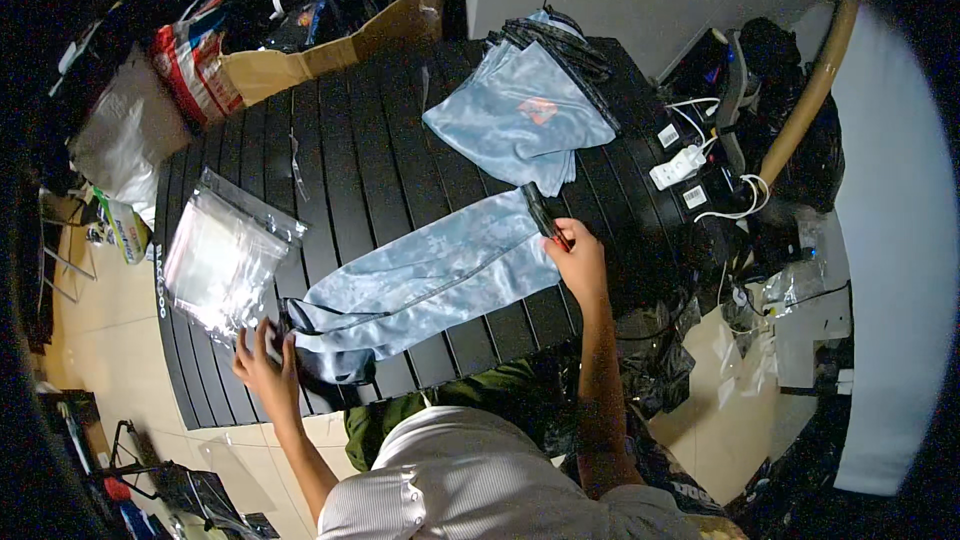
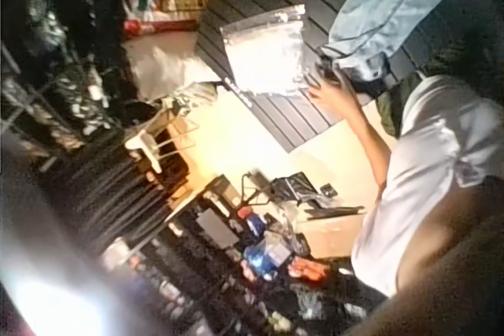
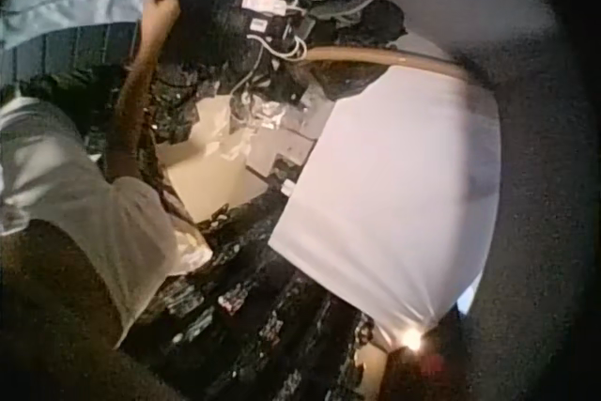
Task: Trimming loose threads from textile products using thread snips and folding them for packaging.
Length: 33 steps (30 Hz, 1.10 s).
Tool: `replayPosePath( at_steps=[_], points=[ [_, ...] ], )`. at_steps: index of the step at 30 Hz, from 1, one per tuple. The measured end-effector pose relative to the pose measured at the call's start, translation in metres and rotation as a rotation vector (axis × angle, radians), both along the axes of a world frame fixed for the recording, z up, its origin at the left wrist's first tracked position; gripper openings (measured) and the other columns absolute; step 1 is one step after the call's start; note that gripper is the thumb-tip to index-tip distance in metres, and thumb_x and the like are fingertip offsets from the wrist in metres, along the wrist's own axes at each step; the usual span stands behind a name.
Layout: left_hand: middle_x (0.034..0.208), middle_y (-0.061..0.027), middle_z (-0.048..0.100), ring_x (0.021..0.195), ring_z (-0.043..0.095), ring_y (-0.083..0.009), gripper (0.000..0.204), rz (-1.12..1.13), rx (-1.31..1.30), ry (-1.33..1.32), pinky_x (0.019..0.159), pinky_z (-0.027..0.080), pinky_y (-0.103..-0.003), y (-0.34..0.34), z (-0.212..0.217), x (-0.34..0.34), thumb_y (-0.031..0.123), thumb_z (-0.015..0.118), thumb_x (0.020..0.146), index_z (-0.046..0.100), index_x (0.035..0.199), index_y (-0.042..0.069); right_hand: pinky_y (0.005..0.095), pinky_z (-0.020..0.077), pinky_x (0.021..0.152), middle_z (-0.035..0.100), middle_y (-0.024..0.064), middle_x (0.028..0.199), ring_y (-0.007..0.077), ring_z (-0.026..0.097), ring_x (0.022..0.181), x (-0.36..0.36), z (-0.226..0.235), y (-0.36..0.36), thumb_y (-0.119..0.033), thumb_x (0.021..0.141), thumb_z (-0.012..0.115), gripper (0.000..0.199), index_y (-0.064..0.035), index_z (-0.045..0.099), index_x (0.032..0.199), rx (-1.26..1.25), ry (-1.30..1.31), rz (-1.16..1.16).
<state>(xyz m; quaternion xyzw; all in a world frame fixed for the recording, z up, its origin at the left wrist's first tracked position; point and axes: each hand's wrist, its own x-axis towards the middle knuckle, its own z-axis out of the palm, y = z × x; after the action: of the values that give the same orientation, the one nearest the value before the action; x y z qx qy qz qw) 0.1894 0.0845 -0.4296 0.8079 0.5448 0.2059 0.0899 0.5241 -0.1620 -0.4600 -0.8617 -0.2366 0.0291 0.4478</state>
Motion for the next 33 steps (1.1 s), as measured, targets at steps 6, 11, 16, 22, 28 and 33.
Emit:
replayPosePath(
  at_steps=[6, 11, 16, 22, 28, 33],
  points=[
    [0.130, -0.0117, 0.042, 0.119, 0.034, -0.0322, 0.030, -0.612, -0.094, -0.268, 0.100, 0.025, -0.043, -0.025, 0.050, 0.077, 0.017, 0.055, 0.083, 0.058, 0.112, 0.011, 0.0203, 0.0343, 0.047, 0.048, -0.0028, 0.061, 0.0045, 0.042, 0.051, -0.012, 0.049, 0.011, -0.008, 0.079, 0.062, 0.019, 0.0033, 0.057, 0.093, 0.175, 0.392, 0.255],
    [0.127, -0.0113, 0.046, 0.120, 0.036, -0.0302, 0.027, -1.223, -0.231, -0.551, 0.101, 0.026, -0.041, -0.062, 0.084, 0.153, 0.018, 0.050, 0.087, 0.054, 0.110, 0.005, 0.0184, 0.0286, 0.039, 0.044, -0.0021, 0.056, 0.0030, 0.035, 0.041, -0.052, 0.108, 0.014, -0.004, 0.081, 0.056, 0.010, 0.0028, 0.055, 0.088, 0.390, 0.618, 0.465],
    [0.073, 0.0003, 0.048, 0.070, 0.045, -0.0099, 0.027, -1.353, -1.120, -0.698, 0.063, 0.036, -0.024, -0.056, 0.079, 0.162, 0.025, 0.048, 0.092, 0.049, 0.076, 0.002, 0.0182, 0.0282, 0.038, 0.045, 0.0003, 0.057, 0.0031, 0.034, 0.040, -0.070, 0.136, 0.015, -0.003, 0.079, 0.056, 0.010, 0.0047, 0.055, 0.084, 0.443, 0.699, 0.488],
    [0.065, 0.0108, 0.036, 0.059, 0.029, 0.0004, 0.026, -0.919, -1.557, -0.782, 0.050, 0.023, -0.018, -0.062, 0.075, 0.127, 0.029, 0.052, 0.090, 0.053, 0.075, 0.007, 0.0171, 0.0309, 0.047, 0.049, -0.0034, 0.062, 0.0018, 0.039, 0.051, -0.093, 0.137, 0.025, -0.008, 0.079, 0.061, 0.010, 0.0011, 0.058, 0.084, 0.338, 0.584, 0.486],
    [0.076, 0.0081, 0.051, 0.069, 0.041, -0.0005, 0.027, -0.720, -1.609, -0.863, 0.061, 0.034, -0.018, -0.060, 0.067, 0.092, 0.027, 0.050, 0.091, 0.062, 0.094, 0.003, 0.0159, 0.0240, 0.041, 0.048, -0.0043, 0.063, -0.0007, 0.034, 0.046, -0.111, 0.116, 0.057, -0.010, 0.084, 0.057, 0.012, -0.0004, 0.056, 0.091, 0.433, 0.450, 0.430],
    [0.081, 0.0057, 0.058, 0.067, 0.044, 0.0010, 0.029, -0.340, -1.588, -1.069, 0.058, 0.035, -0.015, -0.064, 0.076, 0.074, 0.025, 0.053, 0.090, 0.062, 0.102, 0.000, 0.0169, 0.0251, 0.048, 0.040, -0.0022, 0.077, 0.0026, 0.034, 0.056, -0.124, 0.103, 0.054, -0.021, 0.085, 0.054, 0.026, 0.0009, 0.052, 0.100, 0.536, 0.153, 0.472]
  ],
)
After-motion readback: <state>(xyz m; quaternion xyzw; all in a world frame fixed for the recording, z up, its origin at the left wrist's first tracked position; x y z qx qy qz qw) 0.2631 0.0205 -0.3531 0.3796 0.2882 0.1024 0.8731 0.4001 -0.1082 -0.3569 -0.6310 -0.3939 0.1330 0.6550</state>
